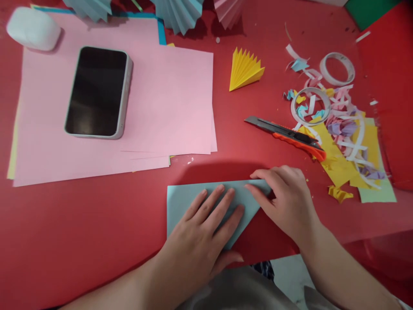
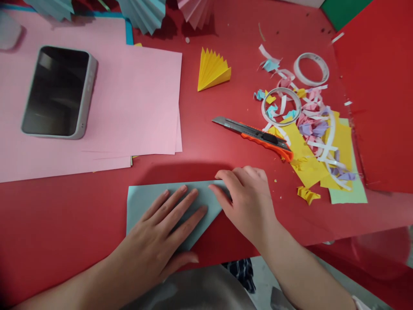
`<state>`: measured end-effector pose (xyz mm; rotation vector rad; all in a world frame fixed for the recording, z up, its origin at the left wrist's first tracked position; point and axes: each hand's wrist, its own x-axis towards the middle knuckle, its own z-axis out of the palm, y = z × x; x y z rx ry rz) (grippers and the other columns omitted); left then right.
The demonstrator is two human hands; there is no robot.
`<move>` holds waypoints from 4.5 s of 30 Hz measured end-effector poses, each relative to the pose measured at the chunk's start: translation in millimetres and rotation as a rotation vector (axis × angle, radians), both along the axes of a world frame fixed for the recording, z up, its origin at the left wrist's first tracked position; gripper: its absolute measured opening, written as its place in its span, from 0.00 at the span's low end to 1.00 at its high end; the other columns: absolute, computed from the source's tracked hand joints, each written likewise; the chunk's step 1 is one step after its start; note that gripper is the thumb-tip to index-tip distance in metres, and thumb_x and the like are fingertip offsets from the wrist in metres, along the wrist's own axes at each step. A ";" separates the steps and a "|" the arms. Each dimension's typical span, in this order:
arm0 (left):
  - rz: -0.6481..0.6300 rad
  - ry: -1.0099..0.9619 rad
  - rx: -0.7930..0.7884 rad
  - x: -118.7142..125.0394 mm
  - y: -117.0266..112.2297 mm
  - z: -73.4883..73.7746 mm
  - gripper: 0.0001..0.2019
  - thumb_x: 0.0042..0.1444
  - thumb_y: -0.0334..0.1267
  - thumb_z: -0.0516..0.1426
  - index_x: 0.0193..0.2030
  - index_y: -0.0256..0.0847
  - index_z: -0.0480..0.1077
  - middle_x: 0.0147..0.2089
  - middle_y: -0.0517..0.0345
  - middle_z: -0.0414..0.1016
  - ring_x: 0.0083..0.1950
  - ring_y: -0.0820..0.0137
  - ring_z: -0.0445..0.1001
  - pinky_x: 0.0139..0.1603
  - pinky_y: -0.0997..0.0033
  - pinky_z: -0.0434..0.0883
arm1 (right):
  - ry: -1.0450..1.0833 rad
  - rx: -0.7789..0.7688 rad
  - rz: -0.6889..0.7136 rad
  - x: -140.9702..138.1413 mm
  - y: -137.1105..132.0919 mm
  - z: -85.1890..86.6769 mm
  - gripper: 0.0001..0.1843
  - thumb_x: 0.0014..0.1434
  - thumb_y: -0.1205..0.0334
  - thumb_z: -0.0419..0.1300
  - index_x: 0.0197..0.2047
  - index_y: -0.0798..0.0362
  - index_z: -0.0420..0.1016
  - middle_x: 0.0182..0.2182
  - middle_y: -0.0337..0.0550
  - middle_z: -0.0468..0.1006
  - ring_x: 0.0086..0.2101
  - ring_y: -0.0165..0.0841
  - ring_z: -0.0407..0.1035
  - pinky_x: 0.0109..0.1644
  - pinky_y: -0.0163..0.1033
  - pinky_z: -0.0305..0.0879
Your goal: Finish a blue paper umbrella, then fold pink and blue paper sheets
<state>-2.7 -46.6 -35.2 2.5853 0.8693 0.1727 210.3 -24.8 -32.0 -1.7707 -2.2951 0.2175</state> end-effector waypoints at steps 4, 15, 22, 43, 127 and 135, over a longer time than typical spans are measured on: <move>0.001 -0.001 0.015 -0.3 -0.7 -0.5 0.31 0.58 0.57 0.47 0.62 0.40 0.56 0.66 0.46 0.53 0.67 0.53 0.48 0.63 0.49 0.53 | 0.021 0.014 -0.013 0.6 -3.8 -1.6 0.08 0.57 0.58 0.57 0.39 0.50 0.71 0.29 0.41 0.75 0.33 0.36 0.66 0.40 0.42 0.54; -0.004 0.031 0.063 0.5 -0.8 0.6 0.34 0.57 0.59 0.45 0.63 0.37 0.54 0.66 0.46 0.52 0.67 0.53 0.48 0.64 0.50 0.51 | 0.033 0.045 -0.056 3.3 -13.7 -3.8 0.14 0.55 0.59 0.59 0.46 0.50 0.69 0.37 0.46 0.72 0.40 0.39 0.64 0.47 0.46 0.60; -0.013 0.045 0.058 1.3 -0.3 0.4 0.34 0.58 0.59 0.45 0.64 0.37 0.54 0.67 0.46 0.50 0.68 0.53 0.46 0.64 0.50 0.50 | 0.048 0.076 -0.078 4.2 -17.2 -5.1 0.13 0.54 0.60 0.60 0.43 0.52 0.71 0.37 0.47 0.70 0.42 0.40 0.64 0.49 0.46 0.60; 0.006 0.046 0.015 0.6 0.0 2.3 0.34 0.58 0.59 0.45 0.64 0.37 0.53 0.68 0.48 0.49 0.68 0.56 0.44 0.65 0.52 0.49 | 0.136 0.084 -0.068 9.2 -13.3 -5.9 0.09 0.57 0.65 0.58 0.42 0.52 0.74 0.35 0.45 0.70 0.40 0.37 0.65 0.46 0.43 0.61; 0.010 0.034 0.031 2.1 0.1 2.1 0.32 0.58 0.57 0.48 0.63 0.37 0.56 0.66 0.45 0.52 0.66 0.53 0.50 0.63 0.50 0.54 | 0.093 0.080 0.122 16.4 -48.1 -6.6 0.24 0.56 0.67 0.58 0.57 0.53 0.65 0.53 0.50 0.71 0.54 0.43 0.63 0.57 0.53 0.61; -0.006 0.034 0.059 0.9 -1.7 2.4 0.35 0.57 0.59 0.47 0.63 0.34 0.55 0.67 0.45 0.51 0.67 0.53 0.47 0.64 0.50 0.51 | 0.091 0.074 0.118 16.3 -47.7 -7.1 0.23 0.55 0.69 0.59 0.55 0.55 0.67 0.53 0.51 0.71 0.55 0.42 0.63 0.58 0.52 0.60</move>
